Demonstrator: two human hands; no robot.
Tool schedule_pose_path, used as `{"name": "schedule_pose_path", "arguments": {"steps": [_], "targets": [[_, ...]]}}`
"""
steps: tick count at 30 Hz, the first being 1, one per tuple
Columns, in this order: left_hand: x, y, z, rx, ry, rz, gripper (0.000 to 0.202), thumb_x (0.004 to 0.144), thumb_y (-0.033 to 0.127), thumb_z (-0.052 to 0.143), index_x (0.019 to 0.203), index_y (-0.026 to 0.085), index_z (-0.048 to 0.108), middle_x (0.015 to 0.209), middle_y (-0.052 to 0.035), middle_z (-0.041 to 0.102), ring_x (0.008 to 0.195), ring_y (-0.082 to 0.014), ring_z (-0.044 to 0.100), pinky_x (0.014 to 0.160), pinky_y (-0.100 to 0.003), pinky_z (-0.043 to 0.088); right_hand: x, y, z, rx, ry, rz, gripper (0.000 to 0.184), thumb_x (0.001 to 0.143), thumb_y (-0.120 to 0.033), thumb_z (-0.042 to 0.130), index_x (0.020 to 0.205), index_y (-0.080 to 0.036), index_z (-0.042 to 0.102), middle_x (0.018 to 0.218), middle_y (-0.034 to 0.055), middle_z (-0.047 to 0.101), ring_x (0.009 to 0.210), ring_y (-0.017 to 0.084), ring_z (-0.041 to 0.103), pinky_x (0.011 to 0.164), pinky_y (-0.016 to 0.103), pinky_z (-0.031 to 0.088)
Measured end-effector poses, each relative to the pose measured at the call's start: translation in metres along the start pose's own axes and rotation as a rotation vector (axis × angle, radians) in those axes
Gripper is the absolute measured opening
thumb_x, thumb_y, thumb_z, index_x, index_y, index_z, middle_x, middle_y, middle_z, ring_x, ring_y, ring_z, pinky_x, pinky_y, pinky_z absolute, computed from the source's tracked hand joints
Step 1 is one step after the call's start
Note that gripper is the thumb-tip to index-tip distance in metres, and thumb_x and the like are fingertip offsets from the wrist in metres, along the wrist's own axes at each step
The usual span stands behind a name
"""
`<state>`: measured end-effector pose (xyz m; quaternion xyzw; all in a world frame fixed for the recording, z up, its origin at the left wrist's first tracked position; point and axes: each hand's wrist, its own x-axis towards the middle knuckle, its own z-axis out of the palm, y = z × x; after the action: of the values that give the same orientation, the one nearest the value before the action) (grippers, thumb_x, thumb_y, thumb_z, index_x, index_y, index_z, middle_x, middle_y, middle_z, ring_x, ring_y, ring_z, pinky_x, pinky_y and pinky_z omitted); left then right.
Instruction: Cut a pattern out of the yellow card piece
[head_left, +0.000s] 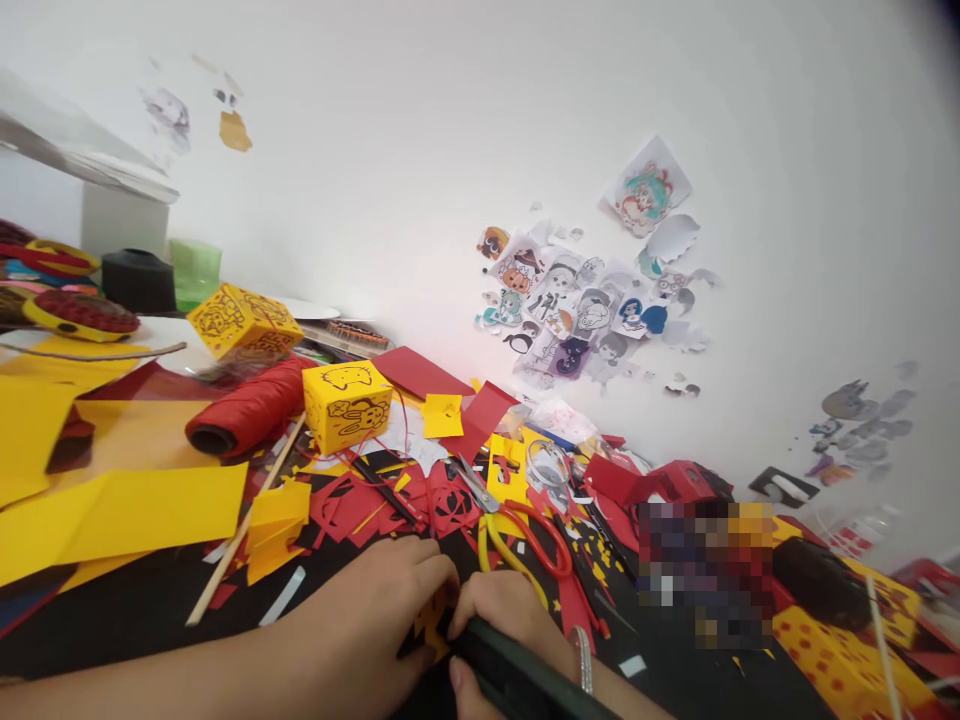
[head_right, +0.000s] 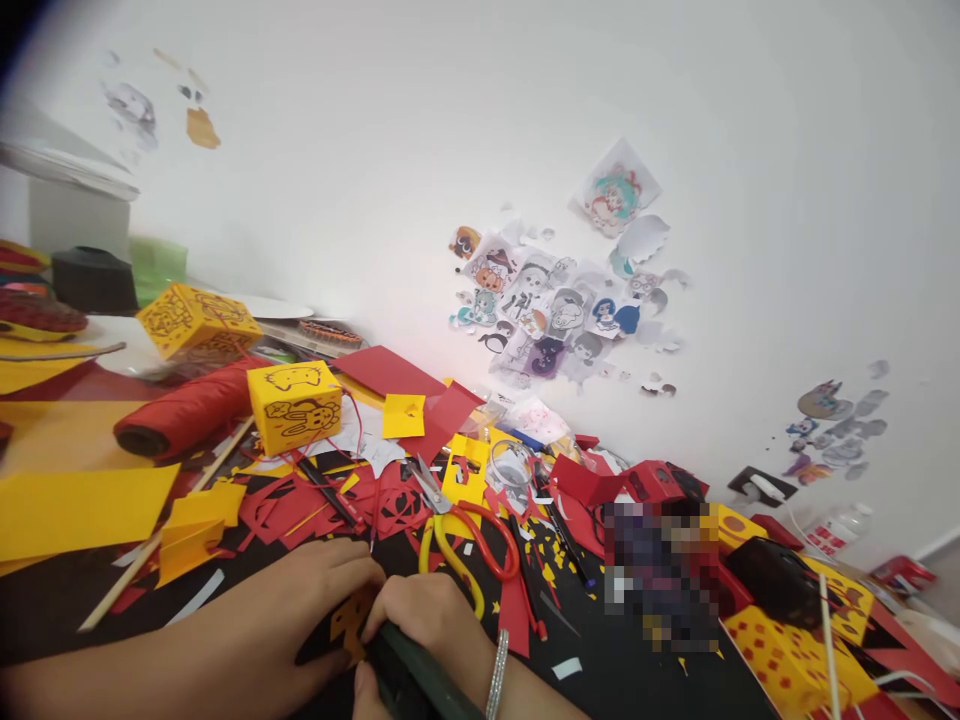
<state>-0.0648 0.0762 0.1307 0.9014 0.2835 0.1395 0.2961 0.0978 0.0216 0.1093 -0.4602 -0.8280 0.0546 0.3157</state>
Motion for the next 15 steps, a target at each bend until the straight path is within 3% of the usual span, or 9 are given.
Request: {"name": "schedule_pose_path", "arguments": {"steps": [6,15], "targets": [[0.002,-0.006,0.010,0.003,0.064,0.024,0.022,0.064,0.012,0.048,0.081,0.022,0.058,0.087,-0.0024,0.060,0.084,-0.0197,0.052,0.074,-0.031,0.038,-0.002,0.000,0.008,-0.151,0.021,-0.134,0.010,0.057,-0.023,0.042,0.067,-0.022,0.043,0.052,0.0003,0.050,0.049,0.015,0.051,0.047,0.023,0.041],[0.001,-0.002,0.009,0.023,0.071,0.004,0.027,0.065,0.008,0.041,0.079,0.021,0.060,0.084,-0.0041,0.061,0.082,-0.0198,0.052,0.075,-0.033,0.040,0.001,-0.011,0.022,-0.313,0.283,-0.223,0.005,0.061,-0.020,0.035,0.064,-0.021,0.037,0.047,-0.0012,0.044,0.040,0.014,0.043,0.038,0.024,0.029]]}}
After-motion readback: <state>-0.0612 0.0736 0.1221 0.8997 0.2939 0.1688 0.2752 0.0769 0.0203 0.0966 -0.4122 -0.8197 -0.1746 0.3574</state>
